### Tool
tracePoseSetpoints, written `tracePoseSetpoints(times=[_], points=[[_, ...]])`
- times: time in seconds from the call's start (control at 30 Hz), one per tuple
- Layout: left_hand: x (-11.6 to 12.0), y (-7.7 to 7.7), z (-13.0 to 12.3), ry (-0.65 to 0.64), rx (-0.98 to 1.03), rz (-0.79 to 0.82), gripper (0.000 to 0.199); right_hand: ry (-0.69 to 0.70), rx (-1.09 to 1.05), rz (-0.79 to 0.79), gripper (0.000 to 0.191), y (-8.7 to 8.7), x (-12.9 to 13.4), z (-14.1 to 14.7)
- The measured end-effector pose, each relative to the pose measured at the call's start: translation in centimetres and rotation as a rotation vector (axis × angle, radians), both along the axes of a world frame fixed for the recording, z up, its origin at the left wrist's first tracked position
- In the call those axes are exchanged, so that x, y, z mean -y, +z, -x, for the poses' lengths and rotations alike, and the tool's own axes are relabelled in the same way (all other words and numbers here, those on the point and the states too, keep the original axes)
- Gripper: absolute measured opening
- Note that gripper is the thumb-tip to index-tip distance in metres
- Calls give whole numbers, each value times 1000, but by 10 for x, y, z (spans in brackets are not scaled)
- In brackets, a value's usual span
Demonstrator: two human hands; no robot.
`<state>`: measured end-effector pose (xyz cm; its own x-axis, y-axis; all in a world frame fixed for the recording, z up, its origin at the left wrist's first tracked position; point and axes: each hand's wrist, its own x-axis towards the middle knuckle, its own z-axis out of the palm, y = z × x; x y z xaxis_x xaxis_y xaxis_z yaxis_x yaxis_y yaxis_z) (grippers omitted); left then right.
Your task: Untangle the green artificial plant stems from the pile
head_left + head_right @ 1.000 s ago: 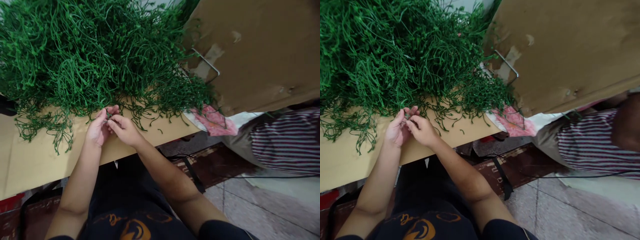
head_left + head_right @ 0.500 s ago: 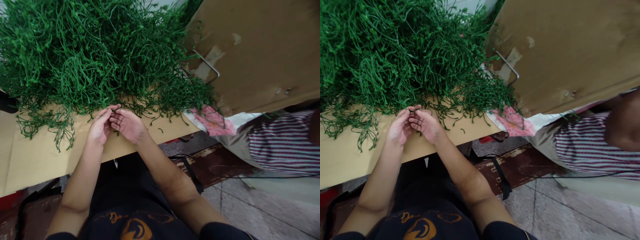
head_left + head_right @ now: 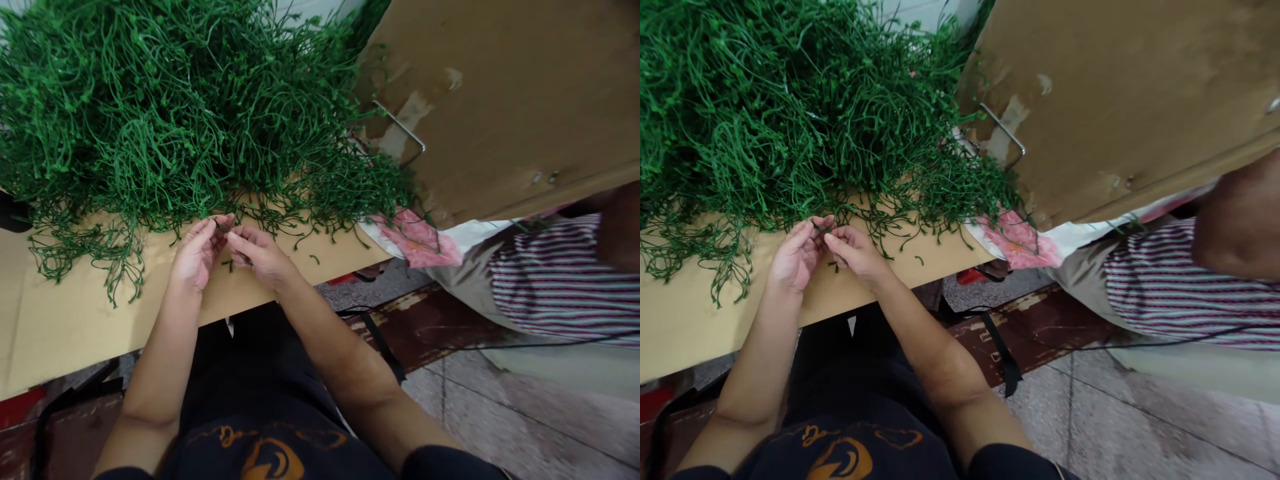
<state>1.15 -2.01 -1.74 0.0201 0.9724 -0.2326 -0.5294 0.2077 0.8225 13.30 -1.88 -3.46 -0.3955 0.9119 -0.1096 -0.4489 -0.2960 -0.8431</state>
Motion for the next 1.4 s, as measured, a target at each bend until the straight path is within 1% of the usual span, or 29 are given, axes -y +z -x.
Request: tracePoseSetpoints(times=[0.13,0.2,0.27,0.3,0.37,0.47,0.57,0.6,0.67,0.73,0.8,0.83,0.87,0.9,0.93,1.0,1.07,1.13,1.2,1.27,1.33,1.4], points=[[1,-1,-4,-14,-18,3,9,-14,95,-86,43,-8,-5,4],[1,1,-5,-5,-1,14,13,-99,208,-212,40,-11,-6,6],[1,2,-5,17,13,29,18,-197,384,-369,36,-14,-4,7],[1,3,-5,27,21,38,20,-224,468,-427,33,-16,-3,7],[0,4,-4,38,41,59,24,-222,577,-484,30,-17,0,7],[-1,5,-4,61,97,111,29,-164,608,-527,29,-17,3,5],[-2,7,-3,134,176,211,30,-113,622,-638,31,-15,7,4],[-2,8,-2,137,201,234,31,-91,613,-693,31,-13,9,4],[-2,10,2,80,241,245,33,-22,547,-810,32,-7,16,6],[-2,11,7,1,255,206,35,116,438,-934,34,2,26,12],[-2,10,9,-29,205,129,33,249,362,-1046,36,12,36,17],[-2,9,8,-38,150,83,31,275,354,-1088,37,17,38,19],[-2,8,7,-43,78,31,29,264,368,-1114,37,23,39,17],[-1,6,6,-54,-7,-19,27,212,404,-1114,37,28,36,13],[1,4,4,-80,-96,-63,25,118,459,-1090,37,33,31,4],[5,2,2,-155,-259,-125,23,-129,633,-978,37,40,12,-23],[10,2,2,-241,-384,-156,25,-428,902,-829,39,39,-14,-62],[17,4,4,-322,-483,-183,27,-671,1205,-724,37,31,-40,-103],[23,5,9,-399,-605,-227,29,-787,1482,-650,36,19,-59,-135],[30,5,14,-461,-755,-268,30,-874,1622,-619,40,8,-67,-150],[37,3,18,-470,-896,-296,30,-941,1617,-660,45,3,-63,-144],[44,3,22,-439,-1017,-329,29,-936,1507,-761,42,3,-49,-122]])
